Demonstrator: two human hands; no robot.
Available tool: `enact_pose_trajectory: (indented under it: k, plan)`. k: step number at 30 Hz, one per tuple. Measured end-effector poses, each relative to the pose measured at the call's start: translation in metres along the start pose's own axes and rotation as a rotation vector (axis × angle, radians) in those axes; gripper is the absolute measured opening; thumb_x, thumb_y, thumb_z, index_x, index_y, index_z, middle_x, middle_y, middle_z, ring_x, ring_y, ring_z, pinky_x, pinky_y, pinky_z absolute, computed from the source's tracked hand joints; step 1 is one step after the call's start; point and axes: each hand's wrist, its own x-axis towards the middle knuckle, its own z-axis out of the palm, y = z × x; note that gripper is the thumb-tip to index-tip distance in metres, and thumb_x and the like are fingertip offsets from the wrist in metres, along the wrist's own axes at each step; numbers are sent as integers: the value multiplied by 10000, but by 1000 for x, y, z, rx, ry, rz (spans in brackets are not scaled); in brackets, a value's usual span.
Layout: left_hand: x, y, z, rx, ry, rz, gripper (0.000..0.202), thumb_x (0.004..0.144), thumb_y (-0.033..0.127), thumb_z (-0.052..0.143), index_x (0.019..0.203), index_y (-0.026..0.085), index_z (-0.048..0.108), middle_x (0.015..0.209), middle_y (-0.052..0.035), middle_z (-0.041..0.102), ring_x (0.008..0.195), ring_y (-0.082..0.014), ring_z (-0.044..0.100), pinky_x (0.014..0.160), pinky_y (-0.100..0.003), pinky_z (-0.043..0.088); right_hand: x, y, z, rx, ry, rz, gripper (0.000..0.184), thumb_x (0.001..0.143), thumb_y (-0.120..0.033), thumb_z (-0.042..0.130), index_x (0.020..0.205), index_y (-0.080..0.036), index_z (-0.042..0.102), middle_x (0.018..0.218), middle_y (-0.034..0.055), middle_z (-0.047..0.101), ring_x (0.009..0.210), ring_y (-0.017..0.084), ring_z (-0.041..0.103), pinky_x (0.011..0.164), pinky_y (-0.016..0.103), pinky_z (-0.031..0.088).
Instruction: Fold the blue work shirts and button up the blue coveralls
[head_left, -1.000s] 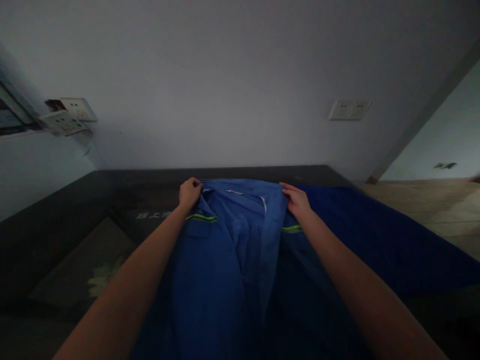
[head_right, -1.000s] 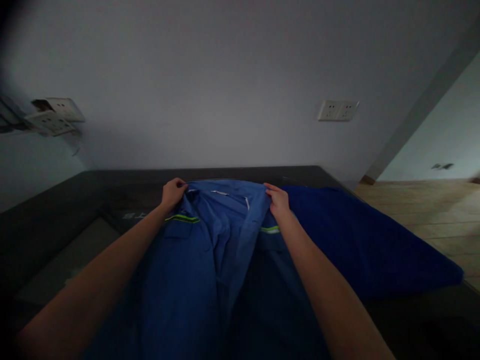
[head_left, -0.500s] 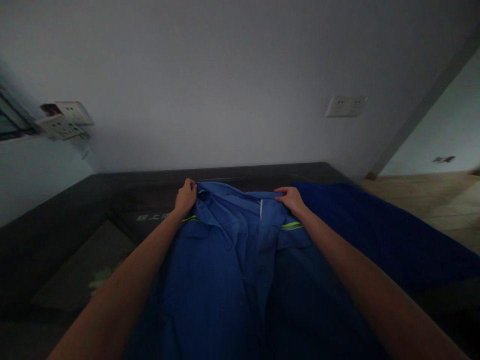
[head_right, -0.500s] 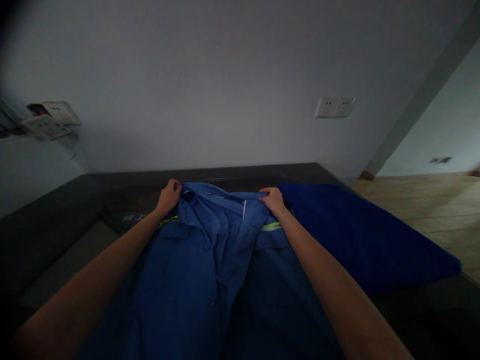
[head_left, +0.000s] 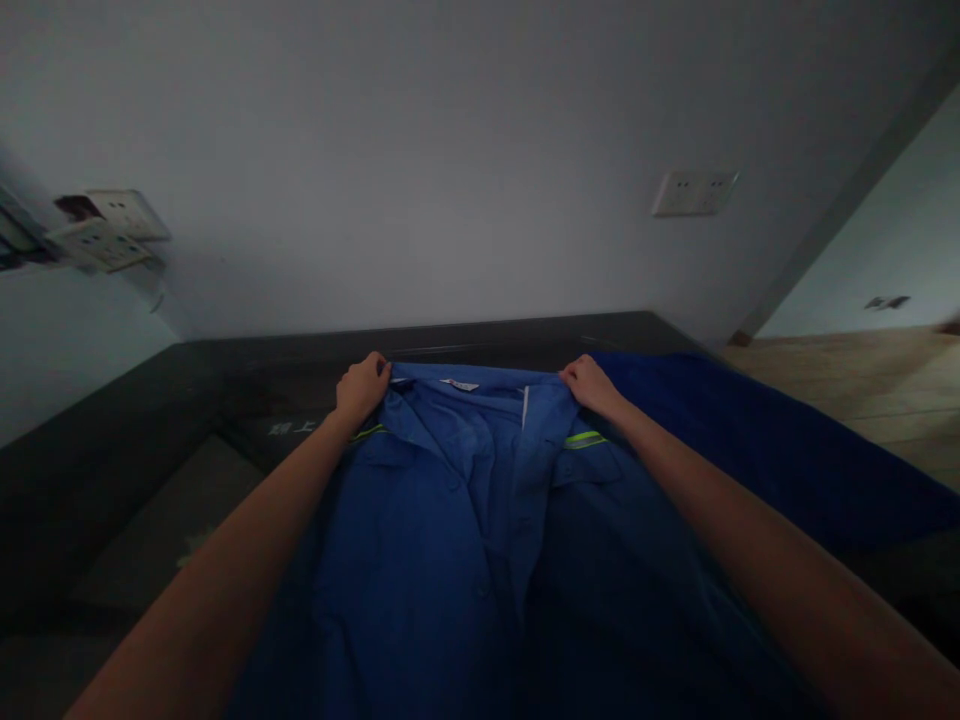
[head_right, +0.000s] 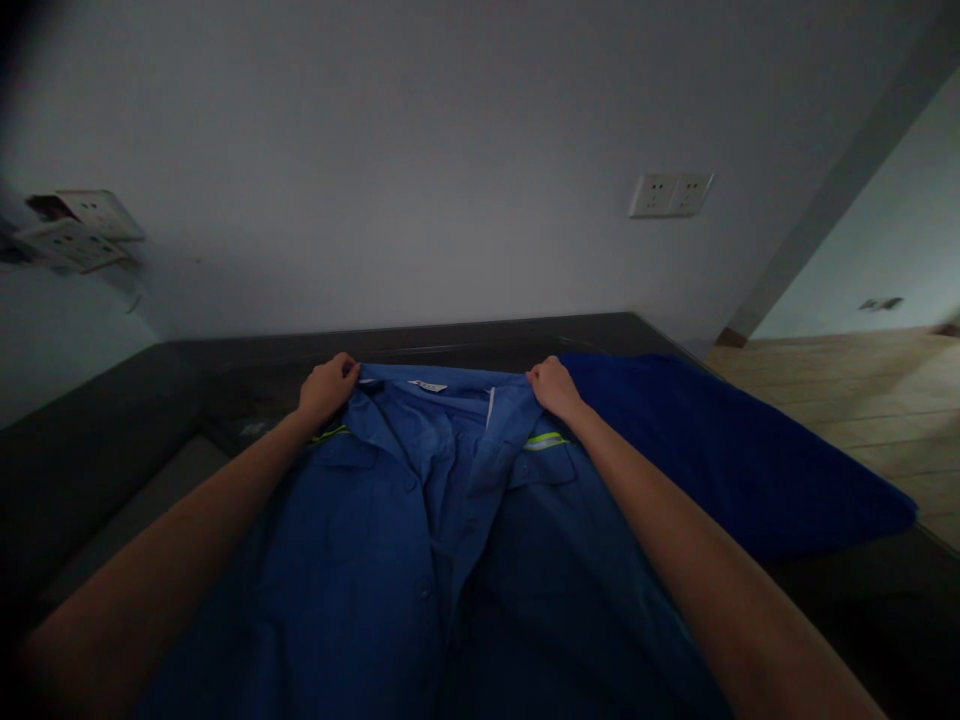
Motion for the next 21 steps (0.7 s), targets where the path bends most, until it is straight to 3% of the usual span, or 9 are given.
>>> enact_pose_trajectory:
  k: [3, 7, 12, 15, 17, 19, 21]
  plan:
    - [4, 1, -3, 109, -57, 29, 374, 924, 422, 313, 1051, 195, 582, 992, -162, 674, 924, -330, 649, 754, -414, 491, 10, -9, -4, -65, -23, -44, 197, 820, -195, 566, 687, -148, 703, 761, 81, 688, 786, 188, 634, 755, 257, 447]
    - [15, 20, -1, 98, -121, -7, 346, 913, 408, 354, 1047, 201, 597, 1051, -167, 666, 965, -319, 639, 786, -410, 488, 26, -32, 7, 141, -74, -46, 166, 790, -176, 586, 861, -137, 731, 843, 63, 724, 764, 155, 641, 717, 227, 456]
    - [17, 50, 3, -162, -15, 18, 341, 916, 432, 385, 1088, 209, 579, 1092, -147, 646, 1024, -288, 606, 837, -397, 472, 31, -43, 25, 160, -27, 35, 203, 810, -182, 566, 927, -115, 719, 922, 93, 716, 818, 175, 636, 779, 273, 457]
    - [3, 57, -7, -233, 208, 74, 355, 899, 422, 443, 1160, 209, 556, 1203, -158, 576, 1148, -312, 518, 921, -455, 421, 18, -35, 17, 51, 138, -16, 250, 815, -211, 559, 986, -84, 691, 987, 147, 682, 941, 225, 602, 870, 330, 419]
    - [-13, 56, -18, -283, 304, 114, 326, 884, 350, 476, 1169, 212, 554, 1205, -138, 571, 1144, -296, 512, 946, -453, 403, 2, -31, 5, -5, 227, -119, 248, 817, -240, 552, 977, -105, 685, 972, 132, 675, 944, 220, 587, 868, 319, 406]
    - [-32, 53, -30, -369, 284, 200, 290, 865, 264, 480, 1135, 197, 563, 1110, -103, 615, 1037, -238, 570, 917, -383, 428, -18, -31, -9, -27, 195, -182, 237, 839, -298, 526, 882, -135, 694, 863, 97, 677, 835, 198, 596, 778, 289, 415]
    - [-52, 47, -37, -427, 187, 281, 250, 847, 218, 474, 1070, 182, 579, 971, -65, 649, 886, -185, 608, 837, -307, 459, -41, -33, -21, -47, 43, -164, 326, 873, -379, 483, 748, -162, 691, 702, 59, 657, 671, 171, 587, 650, 265, 399]
